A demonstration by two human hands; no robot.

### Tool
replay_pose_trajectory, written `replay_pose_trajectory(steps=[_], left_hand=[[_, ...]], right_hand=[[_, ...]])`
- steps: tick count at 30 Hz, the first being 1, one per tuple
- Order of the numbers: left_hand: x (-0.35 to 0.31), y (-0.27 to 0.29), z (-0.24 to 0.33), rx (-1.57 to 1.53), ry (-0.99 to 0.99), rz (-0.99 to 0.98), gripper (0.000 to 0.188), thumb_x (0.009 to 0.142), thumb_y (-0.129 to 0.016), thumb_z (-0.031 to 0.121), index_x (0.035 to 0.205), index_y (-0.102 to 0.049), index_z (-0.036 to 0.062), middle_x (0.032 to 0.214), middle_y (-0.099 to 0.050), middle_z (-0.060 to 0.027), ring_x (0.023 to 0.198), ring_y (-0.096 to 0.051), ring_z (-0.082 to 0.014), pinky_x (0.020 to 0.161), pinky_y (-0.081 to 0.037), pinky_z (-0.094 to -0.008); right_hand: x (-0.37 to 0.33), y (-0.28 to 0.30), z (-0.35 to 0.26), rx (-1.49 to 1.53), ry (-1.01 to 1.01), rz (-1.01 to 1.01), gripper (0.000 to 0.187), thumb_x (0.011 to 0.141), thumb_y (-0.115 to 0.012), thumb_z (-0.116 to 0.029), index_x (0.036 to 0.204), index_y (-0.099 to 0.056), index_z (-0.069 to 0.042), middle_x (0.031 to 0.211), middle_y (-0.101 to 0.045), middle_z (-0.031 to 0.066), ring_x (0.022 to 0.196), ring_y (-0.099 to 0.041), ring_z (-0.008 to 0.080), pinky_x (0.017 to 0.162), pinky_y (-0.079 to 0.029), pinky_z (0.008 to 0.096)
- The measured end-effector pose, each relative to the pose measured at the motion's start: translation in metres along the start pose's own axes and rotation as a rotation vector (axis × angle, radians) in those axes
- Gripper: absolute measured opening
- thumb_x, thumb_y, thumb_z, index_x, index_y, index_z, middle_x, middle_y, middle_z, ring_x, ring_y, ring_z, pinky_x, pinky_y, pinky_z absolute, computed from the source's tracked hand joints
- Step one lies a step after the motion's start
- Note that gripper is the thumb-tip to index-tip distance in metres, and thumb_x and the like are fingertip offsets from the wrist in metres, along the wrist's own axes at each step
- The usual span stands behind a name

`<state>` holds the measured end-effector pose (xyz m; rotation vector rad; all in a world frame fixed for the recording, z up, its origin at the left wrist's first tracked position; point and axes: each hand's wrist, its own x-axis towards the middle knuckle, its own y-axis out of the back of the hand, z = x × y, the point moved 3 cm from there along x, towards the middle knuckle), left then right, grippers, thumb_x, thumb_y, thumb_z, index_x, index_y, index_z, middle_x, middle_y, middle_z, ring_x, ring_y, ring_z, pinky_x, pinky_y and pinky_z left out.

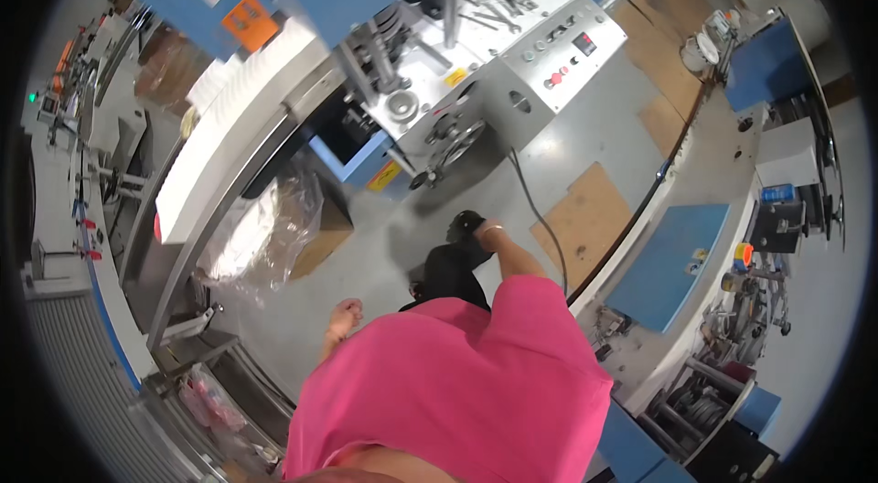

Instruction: Operating machinery and preparing spindles for paper rolls in a factory setting.

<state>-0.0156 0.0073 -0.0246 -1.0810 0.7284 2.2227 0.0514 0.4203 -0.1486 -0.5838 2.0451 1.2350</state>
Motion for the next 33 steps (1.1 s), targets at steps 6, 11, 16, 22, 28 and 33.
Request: replay_pose_trajectory(steps=[6,11,16,22,28,33], left_hand=[[-0.028,0.112,0.009,-0.144,-0.215,0.169,0.029,0.083,-0.055,0.023,0.1,-0.059,-0.0004,0.078,-0.058,-0.002,0.072,-0.051,-0.0102,0.066,-0.043,-0.0239],[-0.059,0.194,0.084,-0.247,-0.438,0.344,0.03,0.085,-0.056,0.023,0.106,-0.057,0.001,0.085,-0.058,-0.0005,0.076,-0.051,-0.008,0.07,-0.043,-0.0225],[-0.106,0.279,0.095,-0.551,-0.551,0.501,0.026,0.087,-0.055,0.018,0.105,-0.057,-0.0015,0.083,-0.06,-0.0014,0.074,-0.053,-0.0073,0.068,-0.044,-0.0214],[-0.128,0.377,0.126,-0.067,-0.589,0.992,0.024,0.082,-0.055,0.007,0.105,-0.057,-0.001,0.088,-0.06,-0.0088,0.078,-0.057,-0.0178,0.07,-0.045,-0.0277],[-0.1,0.443,0.166,0.366,-0.788,1.01,0.053,0.076,-0.052,0.001,0.126,-0.04,0.0085,0.127,-0.038,-0.0197,0.117,-0.037,-0.0371,0.097,-0.033,-0.0408],[-0.076,0.459,0.209,0.794,-0.94,0.652,0.072,0.064,-0.067,0.01,0.129,-0.038,0.0127,0.135,-0.031,-0.0179,0.124,-0.027,-0.0401,0.1,-0.027,-0.0466]], right_hand=[[0.039,0.029,-0.247,-0.047,0.382,0.17,0.022,0.077,-0.052,-0.026,0.089,-0.065,-0.012,0.089,-0.064,0.0113,0.085,-0.061,0.0286,0.076,-0.047,0.0358],[-0.026,0.15,-0.423,0.364,0.766,0.234,0.022,0.079,-0.055,-0.022,0.094,-0.061,-0.006,0.085,-0.063,0.0127,0.074,-0.061,0.0292,0.07,-0.047,0.0345],[-0.071,0.235,-0.558,0.332,1.204,0.564,0.016,0.079,-0.057,-0.01,0.093,-0.059,-0.003,0.083,-0.061,0.0136,0.076,-0.058,0.0313,0.067,-0.047,0.0375],[-0.025,0.287,-0.68,0.13,1.223,0.94,0.034,0.076,-0.061,-0.022,0.105,-0.054,-0.006,0.103,-0.055,0.01,0.097,-0.05,0.0265,0.084,-0.038,0.0376],[0.016,0.281,-0.711,-0.11,0.888,0.989,0.04,0.072,-0.062,-0.036,0.099,-0.056,-0.007,0.091,-0.058,0.0082,0.089,-0.052,0.0238,0.087,-0.036,0.0383],[0.019,0.285,-0.697,-0.098,0.899,1.13,0.011,0.069,-0.054,-0.019,0.074,-0.053,-0.009,0.077,-0.054,0.0053,0.079,-0.051,0.0222,0.08,-0.039,0.0364]])
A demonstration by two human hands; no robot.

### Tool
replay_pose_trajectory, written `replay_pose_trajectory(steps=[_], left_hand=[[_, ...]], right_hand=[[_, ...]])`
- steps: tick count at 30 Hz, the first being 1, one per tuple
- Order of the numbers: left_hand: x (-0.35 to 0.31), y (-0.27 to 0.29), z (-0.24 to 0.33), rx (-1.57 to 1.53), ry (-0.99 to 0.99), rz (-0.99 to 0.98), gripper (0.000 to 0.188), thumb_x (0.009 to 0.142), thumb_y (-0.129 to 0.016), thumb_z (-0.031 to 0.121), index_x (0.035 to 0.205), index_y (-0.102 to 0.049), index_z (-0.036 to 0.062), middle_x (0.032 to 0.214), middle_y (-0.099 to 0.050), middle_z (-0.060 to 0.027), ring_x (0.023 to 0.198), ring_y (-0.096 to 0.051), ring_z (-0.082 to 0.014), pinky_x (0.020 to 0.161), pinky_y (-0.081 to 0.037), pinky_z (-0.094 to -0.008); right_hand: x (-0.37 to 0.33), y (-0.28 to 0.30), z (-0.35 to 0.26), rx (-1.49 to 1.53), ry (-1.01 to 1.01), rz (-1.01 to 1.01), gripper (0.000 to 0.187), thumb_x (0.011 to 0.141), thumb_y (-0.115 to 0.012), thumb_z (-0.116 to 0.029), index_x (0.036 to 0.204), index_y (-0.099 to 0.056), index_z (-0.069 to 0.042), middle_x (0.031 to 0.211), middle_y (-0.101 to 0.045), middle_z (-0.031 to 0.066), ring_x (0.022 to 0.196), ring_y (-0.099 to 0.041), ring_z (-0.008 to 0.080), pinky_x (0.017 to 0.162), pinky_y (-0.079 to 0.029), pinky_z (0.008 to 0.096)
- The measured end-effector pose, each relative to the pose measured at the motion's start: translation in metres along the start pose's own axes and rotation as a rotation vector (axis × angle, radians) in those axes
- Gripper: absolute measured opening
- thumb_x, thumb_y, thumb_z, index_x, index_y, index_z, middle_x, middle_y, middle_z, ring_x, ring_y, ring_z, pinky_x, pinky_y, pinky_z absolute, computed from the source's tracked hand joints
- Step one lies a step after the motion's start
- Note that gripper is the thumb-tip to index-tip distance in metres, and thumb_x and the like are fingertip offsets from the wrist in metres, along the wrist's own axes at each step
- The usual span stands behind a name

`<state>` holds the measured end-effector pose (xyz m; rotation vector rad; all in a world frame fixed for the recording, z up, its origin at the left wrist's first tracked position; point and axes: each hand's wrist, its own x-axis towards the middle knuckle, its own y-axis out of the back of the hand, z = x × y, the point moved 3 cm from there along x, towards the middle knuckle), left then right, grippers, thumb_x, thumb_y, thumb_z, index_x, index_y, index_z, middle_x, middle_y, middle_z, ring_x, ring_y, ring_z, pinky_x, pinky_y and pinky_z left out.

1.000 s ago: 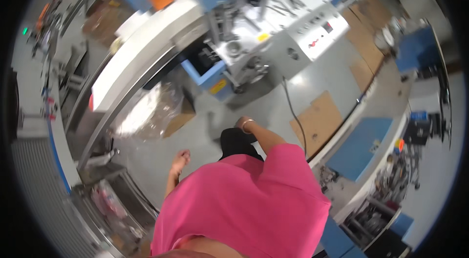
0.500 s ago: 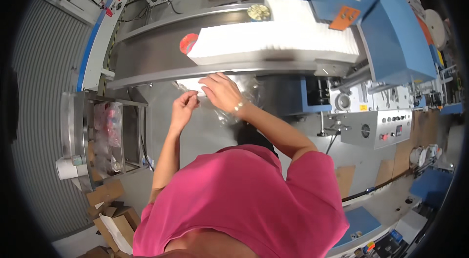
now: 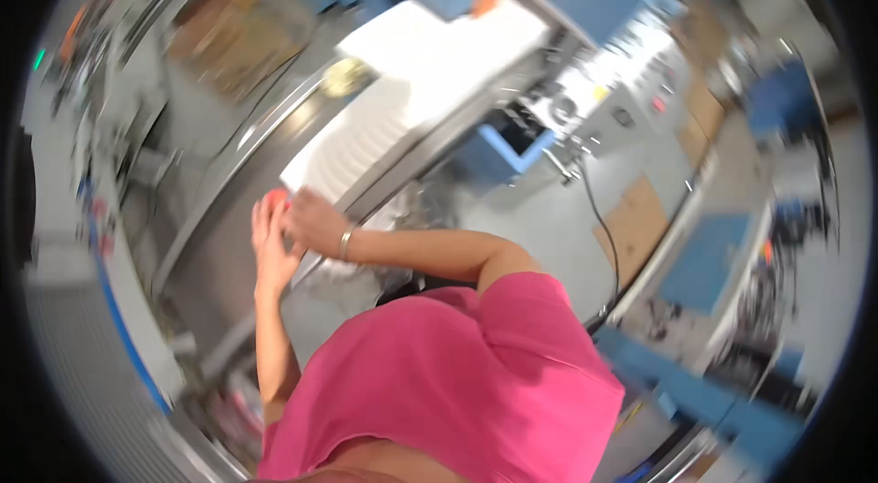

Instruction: Operating machinery and preparing spindles for paper rolls in a factory setting.

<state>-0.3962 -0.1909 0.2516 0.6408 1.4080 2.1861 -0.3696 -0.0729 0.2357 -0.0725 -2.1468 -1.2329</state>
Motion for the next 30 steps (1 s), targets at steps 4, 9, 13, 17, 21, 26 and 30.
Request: replay_pose_trajectory(steps=[4,9,13,17,21,26,30], left_hand=[[0.014,-0.007,-0.028,0.011,-0.112,0.012,0.068,0.065,-0.065,0.005,0.128,-0.038,0.0091,0.133,-0.032,-0.0184,0.121,-0.03,-0.04,0.099,-0.029,-0.0465],[0.071,-0.017,-0.076,0.108,-0.208,0.148,0.061,0.074,-0.063,0.013,0.128,-0.037,0.0086,0.132,-0.032,-0.0201,0.119,-0.031,-0.0416,0.098,-0.028,-0.0478],[0.079,-0.018,-0.074,0.3,-0.019,0.444,0.052,0.079,-0.06,0.024,0.125,-0.041,0.0095,0.128,-0.037,-0.021,0.118,-0.033,-0.0387,0.094,-0.03,-0.045],[0.04,-0.028,-0.066,-0.031,0.004,0.188,0.039,0.078,-0.058,0.014,0.114,-0.045,0.0046,0.109,-0.05,-0.0195,0.096,-0.048,-0.0368,0.082,-0.039,-0.0426],[-0.018,-0.067,-0.051,-0.62,0.186,-0.4,0.034,0.074,-0.06,0.01,0.104,-0.046,0.0004,0.09,-0.056,-0.018,0.08,-0.057,-0.0321,0.07,-0.046,-0.0357],[-0.012,-0.066,-0.013,-0.528,0.151,-0.227,0.044,0.072,-0.063,0.014,0.11,-0.046,0.0012,0.098,-0.058,-0.0156,0.089,-0.059,-0.0297,0.072,-0.047,-0.0361],[-0.01,-0.055,0.014,-0.655,0.246,-0.103,0.068,0.073,-0.064,0.015,0.13,-0.028,0.0039,0.101,-0.059,-0.0182,0.092,-0.059,-0.0271,0.076,-0.047,-0.0365]], right_hand=[[-0.014,-0.004,-0.007,-0.112,0.028,0.085,0.016,0.065,-0.055,-0.013,0.078,-0.047,-0.008,0.073,-0.048,0.0043,0.08,-0.049,0.0203,0.087,-0.037,0.0348],[-0.012,0.002,-0.006,-0.212,0.026,0.021,0.022,0.06,-0.056,-0.011,0.079,-0.047,-0.008,0.075,-0.047,0.0036,0.081,-0.047,0.0206,0.09,-0.035,0.0356],[-0.01,0.001,-0.005,-0.214,0.055,0.043,0.016,0.061,-0.055,-0.015,0.073,-0.047,-0.009,0.07,-0.048,0.0038,0.08,-0.047,0.0203,0.087,-0.035,0.0353],[-0.01,0.001,0.0,-0.149,0.068,0.045,0.013,0.064,-0.054,-0.016,0.073,-0.048,-0.009,0.071,-0.049,0.0035,0.079,-0.047,0.0201,0.087,-0.035,0.0355],[-0.014,-0.006,0.001,-0.104,0.083,0.051,0.015,0.065,-0.054,-0.019,0.076,-0.05,-0.01,0.073,-0.051,0.0031,0.081,-0.049,0.0201,0.09,-0.035,0.0355],[-0.014,0.009,0.005,0.078,0.088,-0.022,0.022,0.067,-0.059,-0.017,0.087,-0.053,-0.01,0.086,-0.053,0.0039,0.091,-0.051,0.021,0.09,-0.037,0.0351],[-0.029,0.058,0.017,0.371,0.035,0.018,0.03,0.071,-0.063,-0.015,0.099,-0.056,-0.009,0.098,-0.056,0.004,0.097,-0.052,0.0227,0.084,-0.04,0.0353]])
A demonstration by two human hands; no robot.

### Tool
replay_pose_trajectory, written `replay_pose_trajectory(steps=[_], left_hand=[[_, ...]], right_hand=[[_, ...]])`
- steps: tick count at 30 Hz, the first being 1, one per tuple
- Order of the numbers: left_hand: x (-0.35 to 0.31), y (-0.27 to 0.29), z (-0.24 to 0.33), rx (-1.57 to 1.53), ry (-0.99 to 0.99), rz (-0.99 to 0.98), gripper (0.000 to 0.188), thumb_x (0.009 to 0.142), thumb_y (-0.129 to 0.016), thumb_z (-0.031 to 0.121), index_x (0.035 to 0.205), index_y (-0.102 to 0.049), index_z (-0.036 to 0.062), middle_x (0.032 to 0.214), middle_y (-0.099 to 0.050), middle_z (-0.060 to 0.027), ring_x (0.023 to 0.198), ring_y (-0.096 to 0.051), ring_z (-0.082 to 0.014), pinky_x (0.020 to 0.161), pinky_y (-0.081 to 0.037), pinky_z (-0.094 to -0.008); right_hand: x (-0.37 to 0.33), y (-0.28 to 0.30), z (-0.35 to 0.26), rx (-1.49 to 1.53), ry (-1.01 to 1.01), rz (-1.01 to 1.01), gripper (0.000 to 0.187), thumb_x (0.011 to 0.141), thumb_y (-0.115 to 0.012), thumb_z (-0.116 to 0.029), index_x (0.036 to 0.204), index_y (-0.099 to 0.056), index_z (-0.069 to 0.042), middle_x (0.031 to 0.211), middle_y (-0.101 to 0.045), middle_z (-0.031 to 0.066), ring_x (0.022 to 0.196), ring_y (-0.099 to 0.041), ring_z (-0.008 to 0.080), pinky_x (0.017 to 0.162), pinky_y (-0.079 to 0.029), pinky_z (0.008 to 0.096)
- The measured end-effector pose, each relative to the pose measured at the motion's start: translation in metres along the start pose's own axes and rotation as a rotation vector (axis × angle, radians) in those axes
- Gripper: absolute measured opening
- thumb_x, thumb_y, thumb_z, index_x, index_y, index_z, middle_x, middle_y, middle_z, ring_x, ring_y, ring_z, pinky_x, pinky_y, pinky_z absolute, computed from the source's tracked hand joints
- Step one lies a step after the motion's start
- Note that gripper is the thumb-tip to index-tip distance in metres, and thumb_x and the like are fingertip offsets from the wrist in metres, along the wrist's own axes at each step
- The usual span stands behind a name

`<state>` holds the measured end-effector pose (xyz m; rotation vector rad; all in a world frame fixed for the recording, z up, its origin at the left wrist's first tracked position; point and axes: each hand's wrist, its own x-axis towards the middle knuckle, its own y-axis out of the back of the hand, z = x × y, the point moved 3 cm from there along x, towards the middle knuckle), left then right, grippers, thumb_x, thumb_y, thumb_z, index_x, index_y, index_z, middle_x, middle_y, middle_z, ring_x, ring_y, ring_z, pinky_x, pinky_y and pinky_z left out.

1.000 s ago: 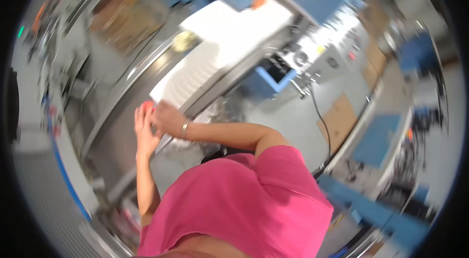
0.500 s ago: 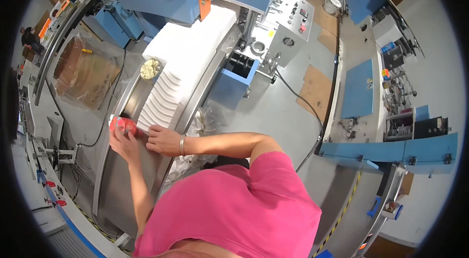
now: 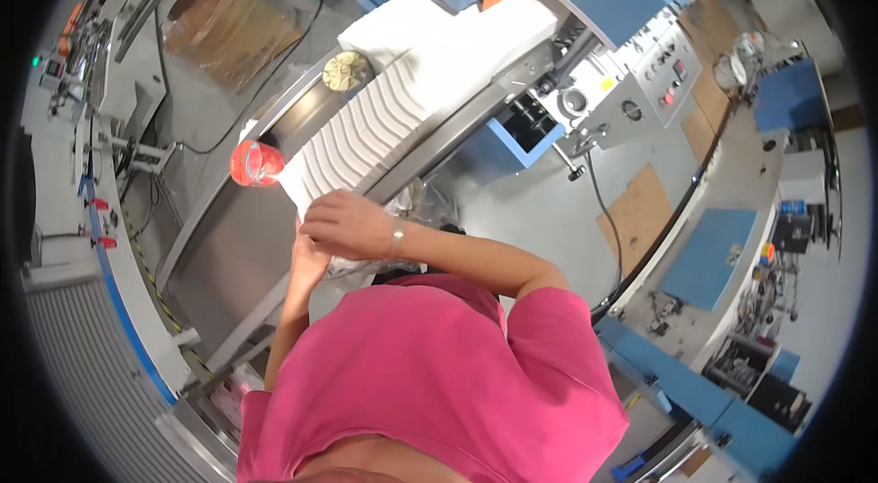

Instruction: Operating machinery and preparing spindles for paper rolls in a factory setting.

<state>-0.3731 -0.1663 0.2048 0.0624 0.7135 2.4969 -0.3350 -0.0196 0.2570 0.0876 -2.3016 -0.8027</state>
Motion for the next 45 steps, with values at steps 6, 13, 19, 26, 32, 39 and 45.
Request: replay_pose_trajectory(steps=[6,13,19,26,32,39,45], left_hand=[[0.007,0.001,0.006,0.093,0.107,0.202,0.085,0.071,-0.071,0.02,0.133,-0.019,-0.004,0.109,-0.055,-0.0224,0.1,-0.055,-0.0254,0.085,-0.042,-0.0329],[0.015,-0.024,0.02,-0.03,0.067,0.262,0.083,0.075,-0.068,0.02,0.136,-0.015,-0.0013,0.117,-0.049,-0.0198,0.105,-0.049,-0.0221,0.089,-0.039,-0.0313],[0.01,-0.02,0.029,-0.067,0.125,0.317,0.082,0.076,-0.067,0.021,0.136,-0.016,0.0005,0.124,-0.042,-0.0174,0.112,-0.043,-0.0218,0.094,-0.034,-0.0303],[0.009,-0.02,0.033,0.006,0.061,0.369,0.079,0.075,-0.067,0.022,0.135,-0.021,-0.0015,0.125,-0.041,-0.0177,0.115,-0.04,-0.0226,0.096,-0.031,-0.0309],[0.008,-0.021,0.038,0.031,0.04,0.396,0.072,0.078,-0.065,0.02,0.134,-0.024,-0.0013,0.129,-0.038,-0.0162,0.117,-0.038,-0.0225,0.098,-0.028,-0.031],[0.008,-0.022,0.041,0.004,0.044,0.39,0.071,0.078,-0.064,0.017,0.134,-0.024,-0.0016,0.13,-0.037,-0.0155,0.118,-0.037,-0.0211,0.098,-0.028,-0.0305],[0.007,-0.022,0.036,-0.021,0.065,0.404,0.072,0.078,-0.064,0.015,0.134,-0.022,-0.0028,0.131,-0.036,-0.0153,0.118,-0.036,-0.0206,0.099,-0.027,-0.0303]], right_hand=[[-0.064,0.09,0.06,-0.012,-0.643,0.522,0.02,0.078,-0.062,-0.014,0.095,-0.058,-0.003,0.079,-0.059,0.0119,0.069,-0.059,0.022,0.059,-0.048,0.0302],[-0.112,0.178,0.137,-0.364,-0.787,0.765,0.046,0.082,-0.056,-0.01,0.123,-0.04,0.0,0.103,-0.055,0.0159,0.074,-0.061,0.02,0.062,-0.049,0.029],[-0.113,0.189,0.149,-0.379,-0.778,0.703,0.044,0.08,-0.056,-0.007,0.122,-0.043,-0.002,0.105,-0.055,0.0179,0.074,-0.061,0.0211,0.063,-0.049,0.0288],[-0.111,0.189,0.147,-0.47,-0.677,0.62,0.039,0.079,-0.052,-0.007,0.118,-0.047,-0.003,0.106,-0.053,0.0185,0.087,-0.056,0.0334,0.073,-0.047,0.0372],[-0.108,0.184,0.141,-0.569,-0.603,0.591,0.038,0.079,-0.053,-0.001,0.117,-0.049,-0.003,0.107,-0.054,0.0178,0.076,-0.059,0.0285,0.067,-0.048,0.0341],[-0.109,0.186,0.141,-0.535,-0.701,0.526,0.039,0.078,-0.052,-0.005,0.117,-0.047,-0.001,0.11,-0.053,0.019,0.095,-0.054,0.0352,0.078,-0.046,0.0382],[-0.108,0.182,0.141,-0.745,-0.587,0.476,0.038,0.078,-0.052,-0.004,0.116,-0.047,-0.001,0.109,-0.054,0.018,0.093,-0.055,0.0343,0.078,-0.047,0.0383]])
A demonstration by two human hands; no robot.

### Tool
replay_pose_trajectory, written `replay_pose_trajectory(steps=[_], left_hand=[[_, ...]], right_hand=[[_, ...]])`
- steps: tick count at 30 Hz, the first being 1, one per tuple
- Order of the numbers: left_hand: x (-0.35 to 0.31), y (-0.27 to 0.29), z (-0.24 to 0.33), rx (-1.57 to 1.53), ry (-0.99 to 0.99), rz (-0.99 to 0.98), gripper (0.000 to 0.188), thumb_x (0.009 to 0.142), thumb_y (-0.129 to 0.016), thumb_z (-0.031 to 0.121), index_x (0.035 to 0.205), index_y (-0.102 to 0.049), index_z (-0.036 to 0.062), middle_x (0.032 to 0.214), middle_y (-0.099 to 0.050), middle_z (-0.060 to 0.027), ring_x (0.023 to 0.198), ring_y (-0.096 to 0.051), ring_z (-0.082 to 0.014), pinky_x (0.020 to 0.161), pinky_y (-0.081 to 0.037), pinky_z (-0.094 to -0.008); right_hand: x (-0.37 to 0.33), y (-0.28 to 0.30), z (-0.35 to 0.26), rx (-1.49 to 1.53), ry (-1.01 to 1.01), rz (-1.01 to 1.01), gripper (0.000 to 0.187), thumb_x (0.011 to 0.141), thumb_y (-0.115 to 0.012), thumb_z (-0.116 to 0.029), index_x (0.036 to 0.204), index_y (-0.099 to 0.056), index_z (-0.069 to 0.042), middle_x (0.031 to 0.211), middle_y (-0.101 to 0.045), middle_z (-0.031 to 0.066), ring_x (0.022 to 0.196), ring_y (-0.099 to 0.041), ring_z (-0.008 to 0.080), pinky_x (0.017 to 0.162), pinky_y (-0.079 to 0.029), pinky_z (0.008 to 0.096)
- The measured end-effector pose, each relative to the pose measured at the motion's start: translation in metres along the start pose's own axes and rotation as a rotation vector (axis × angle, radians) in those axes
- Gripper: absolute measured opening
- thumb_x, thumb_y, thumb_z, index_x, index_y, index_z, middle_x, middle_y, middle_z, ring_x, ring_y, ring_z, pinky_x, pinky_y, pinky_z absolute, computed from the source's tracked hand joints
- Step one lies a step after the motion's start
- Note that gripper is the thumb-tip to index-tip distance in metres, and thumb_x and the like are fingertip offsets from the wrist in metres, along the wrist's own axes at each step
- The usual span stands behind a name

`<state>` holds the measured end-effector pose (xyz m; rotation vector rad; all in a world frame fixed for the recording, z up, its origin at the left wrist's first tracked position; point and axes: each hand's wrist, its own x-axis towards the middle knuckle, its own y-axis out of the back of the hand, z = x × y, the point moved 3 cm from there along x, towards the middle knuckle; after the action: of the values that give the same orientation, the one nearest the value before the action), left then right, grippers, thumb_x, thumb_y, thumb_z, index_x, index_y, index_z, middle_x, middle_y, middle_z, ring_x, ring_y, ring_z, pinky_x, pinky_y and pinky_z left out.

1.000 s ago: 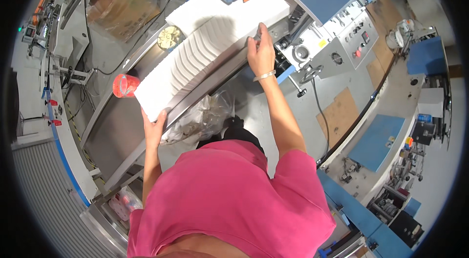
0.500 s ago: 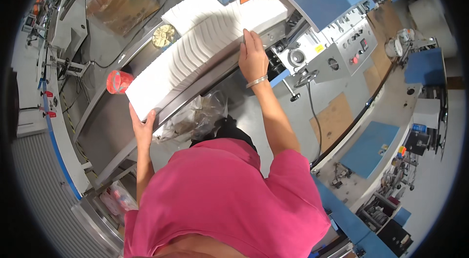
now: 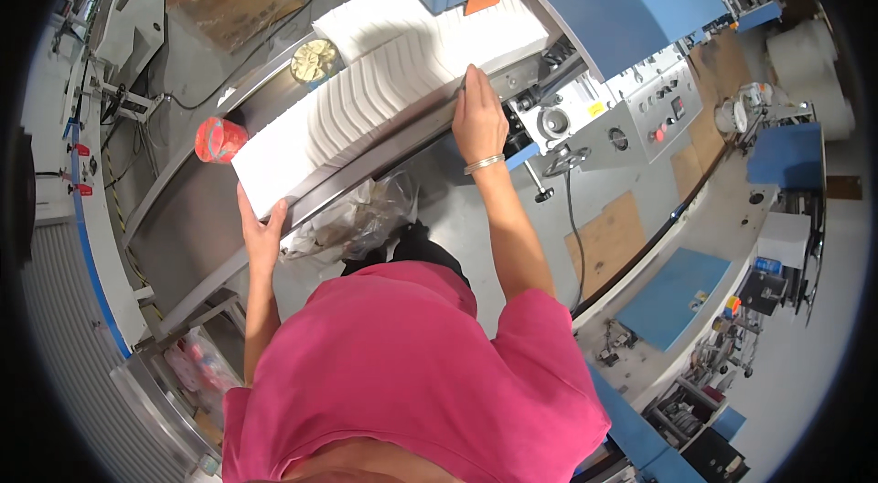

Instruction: Operating machinery and preparing spindles for paper rolls in a factory setting.

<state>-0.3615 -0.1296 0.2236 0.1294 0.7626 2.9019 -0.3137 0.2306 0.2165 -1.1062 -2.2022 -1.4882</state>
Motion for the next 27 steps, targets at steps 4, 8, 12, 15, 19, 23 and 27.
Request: replay_pose_trajectory(steps=[4,8,12,15,19,23,27], left_hand=[[0.0,0.0,0.003,0.004,-0.002,0.002,0.073,0.078,-0.064,0.014,0.134,-0.021,-0.0027,0.131,-0.036,-0.0158,0.118,-0.036,-0.0211,0.099,-0.027,-0.0305],[0.001,0.0,0.009,-0.01,0.024,-0.011,0.072,0.078,-0.064,0.014,0.134,-0.022,-0.0027,0.13,-0.037,-0.0161,0.118,-0.036,-0.0217,0.099,-0.027,-0.0305],[0.001,-0.001,0.01,-0.003,-0.008,-0.003,0.07,0.077,-0.063,0.013,0.133,-0.023,-0.0025,0.128,-0.038,-0.0161,0.117,-0.037,-0.0221,0.098,-0.028,-0.0305],[0.002,-0.002,0.004,-0.03,-0.011,-0.004,0.07,0.077,-0.063,0.013,0.133,-0.023,-0.0022,0.128,-0.038,-0.0161,0.117,-0.037,-0.022,0.098,-0.028,-0.0304],[0.002,-0.002,0.001,-0.038,-0.012,-0.002,0.07,0.078,-0.062,0.011,0.134,-0.023,-0.0011,0.128,-0.037,-0.0157,0.117,-0.037,-0.0211,0.098,-0.028,-0.0299],[0.005,0.001,-0.011,-0.193,0.023,0.012,0.074,0.079,-0.063,0.021,0.134,-0.02,-0.0037,0.131,-0.035,-0.0179,0.12,-0.035,-0.0231,0.099,-0.028,-0.0316],[0.019,0.009,-0.03,-0.613,0.353,-0.006,0.077,0.083,-0.056,0.038,0.135,-0.018,-0.0039,0.136,-0.03,-0.0179,0.125,-0.03,-0.0234,0.102,-0.022,-0.0328]], right_hand=[[0.002,0.001,-0.004,-0.141,0.062,0.023,0.038,0.075,-0.054,-0.002,0.113,-0.05,-0.001,0.105,-0.057,0.0142,0.084,-0.057,0.0309,0.072,-0.048,0.0366],[0.003,0.003,-0.008,-0.188,0.078,0.029,0.035,0.075,-0.056,-0.001,0.109,-0.054,-0.003,0.098,-0.06,0.0129,0.079,-0.058,0.0302,0.069,-0.048,0.0359],[0.006,0.003,-0.013,-0.183,0.074,0.025,0.032,0.075,-0.056,-0.001,0.106,-0.056,-0.002,0.095,-0.06,0.012,0.078,-0.057,0.0296,0.069,-0.047,0.0357],[0.011,0.003,-0.015,-0.09,0.036,0.057,0.027,0.075,-0.056,-0.002,0.102,-0.057,-0.002,0.092,-0.06,0.0127,0.079,-0.058,0.0299,0.069,-0.047,0.0361],[0.019,0.001,-0.014,0.014,-0.113,-0.003,0.021,0.079,-0.054,-0.01,0.098,-0.058,0.0,0.088,-0.06,0.0169,0.081,-0.058,0.0322,0.071,-0.047,0.0372],[0.027,-0.004,-0.008,0.126,-0.255,-0.146,0.035,0.083,-0.053,-0.027,0.101,-0.056,0.004,0.094,-0.058,0.0219,0.087,-0.055,0.0356,0.076,-0.044,0.0403],[0.037,-0.014,0.012,0.113,-0.363,-0.352,0.053,0.076,-0.06,-0.043,0.099,-0.059,0.005,0.091,-0.06,0.0216,0.083,-0.058,0.0332,0.075,-0.044,0.0383]])
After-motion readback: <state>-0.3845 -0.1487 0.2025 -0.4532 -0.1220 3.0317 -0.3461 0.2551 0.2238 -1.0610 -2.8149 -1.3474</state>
